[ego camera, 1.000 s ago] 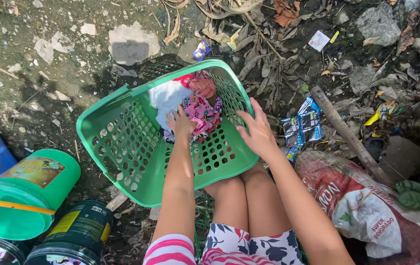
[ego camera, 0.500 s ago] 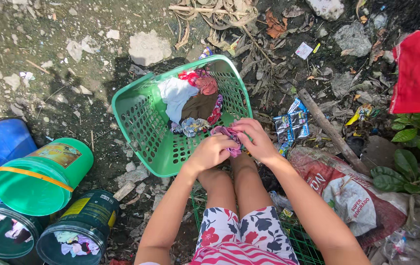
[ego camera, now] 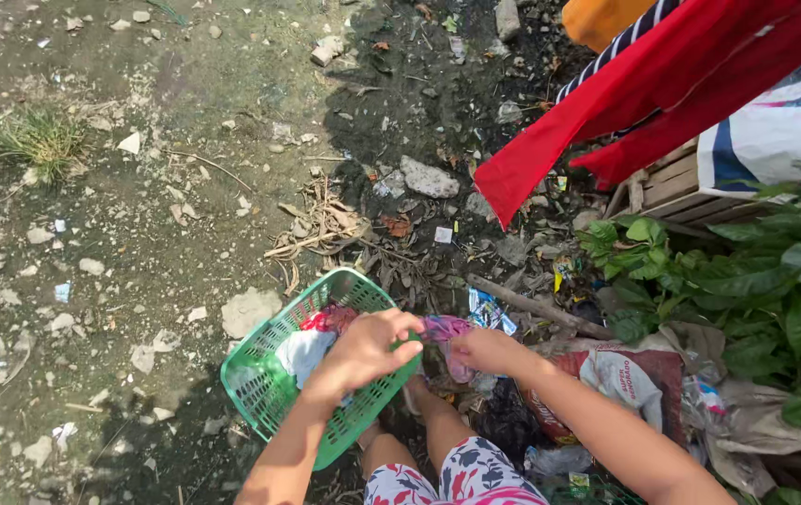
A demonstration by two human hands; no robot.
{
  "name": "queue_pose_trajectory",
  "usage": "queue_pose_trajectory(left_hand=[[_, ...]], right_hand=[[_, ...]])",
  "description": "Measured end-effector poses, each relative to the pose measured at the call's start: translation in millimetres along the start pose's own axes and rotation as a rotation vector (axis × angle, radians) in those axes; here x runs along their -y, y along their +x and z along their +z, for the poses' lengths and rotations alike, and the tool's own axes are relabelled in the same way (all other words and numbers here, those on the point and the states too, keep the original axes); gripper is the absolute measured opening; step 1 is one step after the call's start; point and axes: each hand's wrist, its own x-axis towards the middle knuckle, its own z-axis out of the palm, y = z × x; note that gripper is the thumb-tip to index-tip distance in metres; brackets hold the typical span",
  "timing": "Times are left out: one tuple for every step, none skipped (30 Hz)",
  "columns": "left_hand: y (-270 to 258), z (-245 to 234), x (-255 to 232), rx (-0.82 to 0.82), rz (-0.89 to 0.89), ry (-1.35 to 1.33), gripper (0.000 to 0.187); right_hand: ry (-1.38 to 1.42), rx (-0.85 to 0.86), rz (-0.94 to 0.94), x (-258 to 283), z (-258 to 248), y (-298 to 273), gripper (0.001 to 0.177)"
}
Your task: The person takes various items of clothing from a basket, places them onto hangers, and hangs the hangers on a wire rack.
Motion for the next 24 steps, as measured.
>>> queue_pose_trajectory(left_hand=[[17.6, 18.9, 13.0, 0.035, -0.109, -0.014, 0.034], [18.0, 39.9, 31.0, 0.01, -0.104, 0.124, 0.036], [24.8, 58.9, 54.9, -0.01, -0.091, 0.262, 0.038], [24.7, 76.5, 81.3, 0.08, -0.205, 0.302, 0.041], [14.9, 96.7, 103.7, 0.171, -0.317, 0.345, 0.043], [14.9, 112.4, 122.3, 0.183, -0.32, 0.359, 0.043], [10.5, 127.8, 136.9, 0.226, -0.371, 0.306, 0.048], [1.3, 143.0, 149.9, 0.283, -0.429, 0.246, 0.055], [-2.5, 151.4, 165.9, 0.31, -0.438, 0.252, 0.055], [-12.2, 162.1, 177.4, 0.251, -0.386, 0.229, 0.048], [-20.5, 172.0, 187.3, 0.19, -0.337, 0.207, 0.043], [-17.7, 183.5, 197.1, 0.223, -0.338, 0.203, 0.043], [-13.7, 194.6, 206.1, 0.229, -0.355, 0.249, 0.045], [-5.8, 203.8, 216.4, 0.225, -0.368, 0.296, 0.048], [-2.2, 211.5, 225.0, 0.251, -0.366, 0.293, 0.048], [-1.4, 218.1, 232.2, 0.164, -0.26, 0.325, 0.047], [3.5, 224.4, 240.1, 0.077, -0.154, 0.352, 0.046], [10.0, 231.4, 246.8, 0.1, -0.161, 0.347, 0.046], [16.8, 237.9, 252.5, 0.092, -0.141, 0.321, 0.043], [24.3, 243.2, 258.4, 0.087, -0.117, 0.299, 0.041], [33.3, 249.3, 263.1, 0.11, -0.122, 0.297, 0.041], [47.7, 254.0, 269.2, 0.126, -0.107, 0.317, 0.038], [62.6, 257.7, 275.0, 0.141, -0.092, 0.337, 0.035], [78.8, 260.6, 282.3, 0.152, -0.096, 0.339, 0.035]], right_hand=[[0.321, -0.279, -0.011, -25.0, 12.6, 2.1, 0.025], [0.626, -0.291, 0.455, -46.9, 35.4, 4.2, 0.03], [0.546, -0.523, 0.436, -83.2, 43.0, 4.1, 0.04], [0.62, -0.634, 0.385, -108.1, 62.3, 6.1, 0.038], [0.672, -0.564, 0.49, -116.7, 97.0, -6.2, 0.037], [0.638, -0.529, 0.474, -123.9, 118.4, -12.8, 0.037], [0.604, -0.495, 0.457, -126.8, 137.9, -14.4, 0.036], [0.629, -0.49, 0.471, -131.8, 155.2, -14.1, 0.036], [0.517, -0.469, 0.477, -140.6, 168.1, -14.8, 0.038], [0.41, -0.438, 0.5, -142.3, 187.8, -23.6, 0.041], [0.441, -0.422, 0.531, -141.9, 208.5, -26.8, 0.041], [0.462, -0.479, 0.538, -149.5, 223.0, -25.3, 0.043], [0.482, -0.537, 0.547, -154.9, 239.5, -25.1, 0.046], [0.496, -0.534, 0.569, -160.3, 255.4, -22.2, 0.046], [0.574, -0.499, 0.659, -164.3, 272.8, -18.4, 0.06], [0.652, -0.46, 0.742, -171.3, 289.5, -12.2, 0.074], [0.666, -0.456, 0.759, -180.5, 306.2, -4.2, 0.074], [0.689, -0.395, 0.829, -188.9, 324.5, 2.1, 0.081], [0.712, -0.333, 0.898, -198.4, 343.2, 7.5, 0.088], [0.73, -0.325, 0.913, -206.9, 363.5, 15.8, 0.088], [0.772, -0.245, 0.964, -214.9, 384.1, 25.1, 0.085], [0.81, -0.168, 1.005, -226.6, 401.9, 39.4, 0.082], [0.825, -0.163, 1.013, -237.1, 419.8, 52.7, 0.082], [0.66, -0.028, 0.948, -249.5, 437.0, 65.8, 0.08]])
